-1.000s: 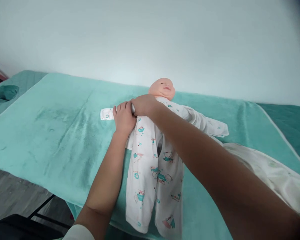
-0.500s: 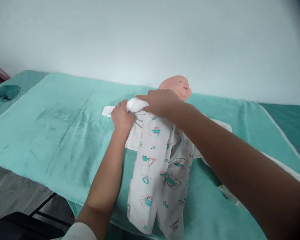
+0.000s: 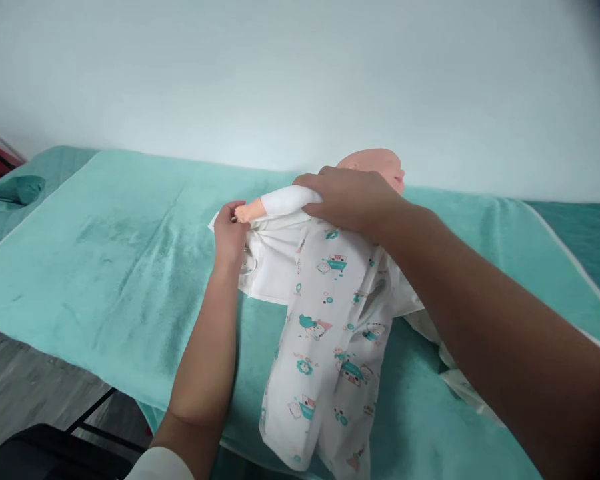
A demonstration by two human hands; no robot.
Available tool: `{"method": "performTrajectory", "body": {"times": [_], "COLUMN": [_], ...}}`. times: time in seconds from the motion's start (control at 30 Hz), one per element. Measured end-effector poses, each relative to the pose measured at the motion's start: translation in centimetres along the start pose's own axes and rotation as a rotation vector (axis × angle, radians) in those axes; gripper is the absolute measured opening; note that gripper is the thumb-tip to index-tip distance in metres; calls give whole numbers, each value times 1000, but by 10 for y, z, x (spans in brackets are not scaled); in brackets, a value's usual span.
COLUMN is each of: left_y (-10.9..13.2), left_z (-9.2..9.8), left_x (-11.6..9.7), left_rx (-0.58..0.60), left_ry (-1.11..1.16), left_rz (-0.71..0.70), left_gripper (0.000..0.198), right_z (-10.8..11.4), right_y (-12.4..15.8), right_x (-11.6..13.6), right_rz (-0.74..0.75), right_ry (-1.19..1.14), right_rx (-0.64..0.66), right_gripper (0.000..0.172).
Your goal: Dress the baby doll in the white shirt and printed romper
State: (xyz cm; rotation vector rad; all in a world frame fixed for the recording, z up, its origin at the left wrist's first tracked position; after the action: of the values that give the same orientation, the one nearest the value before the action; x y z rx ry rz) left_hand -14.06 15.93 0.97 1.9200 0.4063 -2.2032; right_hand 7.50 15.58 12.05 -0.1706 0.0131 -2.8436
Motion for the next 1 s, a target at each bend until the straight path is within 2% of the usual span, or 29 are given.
{"method": "performTrajectory", "body": {"times": [0.13,0.2,0.3,0.37,0.43,0.5,0.57,0.63,0.73,0.87,0.93,1.0], "left_y": [11,17,21,20,19,18,18,20,24,36,49,64], "left_z": [-2,-6,-11,-12,-11,-11,-13,-16,-21,-28,-31,-38], "left_x": [-18,-23,-23,-21,-19,-17,-17,-17,-18,-28,-38,-55], "left_rx": [-114,-59,47,67,66,70,69,57,32,55,126,248], "left_ry": [-549,-752,-918,-983,-1021,-1039,-1043,-1037,-983,-687,-419,-179], "left_rz": [-352,-419,-413,-355,-282,-240,-226,-219,-258,-341,-325,-319], "left_gripper": [69,66,61,61,61,62,63,64,66,67,57,46], "right_z": [-12,-19,-29,-32,-33,-35,-42,-56,-83,-102,-103,-103], "right_y": [-12,-20,-29,-29,-17,7,41,78,118,126,121,116], "right_x": [15,23,32,33,27,14,-5,-27,-56,-74,-80,-85], "right_rz": [3,12,22,42,63,67,41,-59,-268,-332,-382,-467], "right_ry": [39,65,93,62,-42,-215,-411,-574,-649,-477,-381,-311], "right_rx": [32,56,80,35,-102,-297,-480,-635,-745,-729,-715,-690], "right_gripper": [30,27,26,27,30,34,36,36,36,39,42,45]}}
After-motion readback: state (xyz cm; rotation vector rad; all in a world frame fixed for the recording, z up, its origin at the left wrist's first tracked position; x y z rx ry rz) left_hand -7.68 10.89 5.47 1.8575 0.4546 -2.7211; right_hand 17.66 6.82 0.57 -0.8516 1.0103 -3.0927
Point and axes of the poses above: each hand's wrist, its own y-axis away from the middle knuckle, its own z-axis out of the back of the hand, x = y × z, the point moved 3 cm from there along -y, towards the middle knuckle
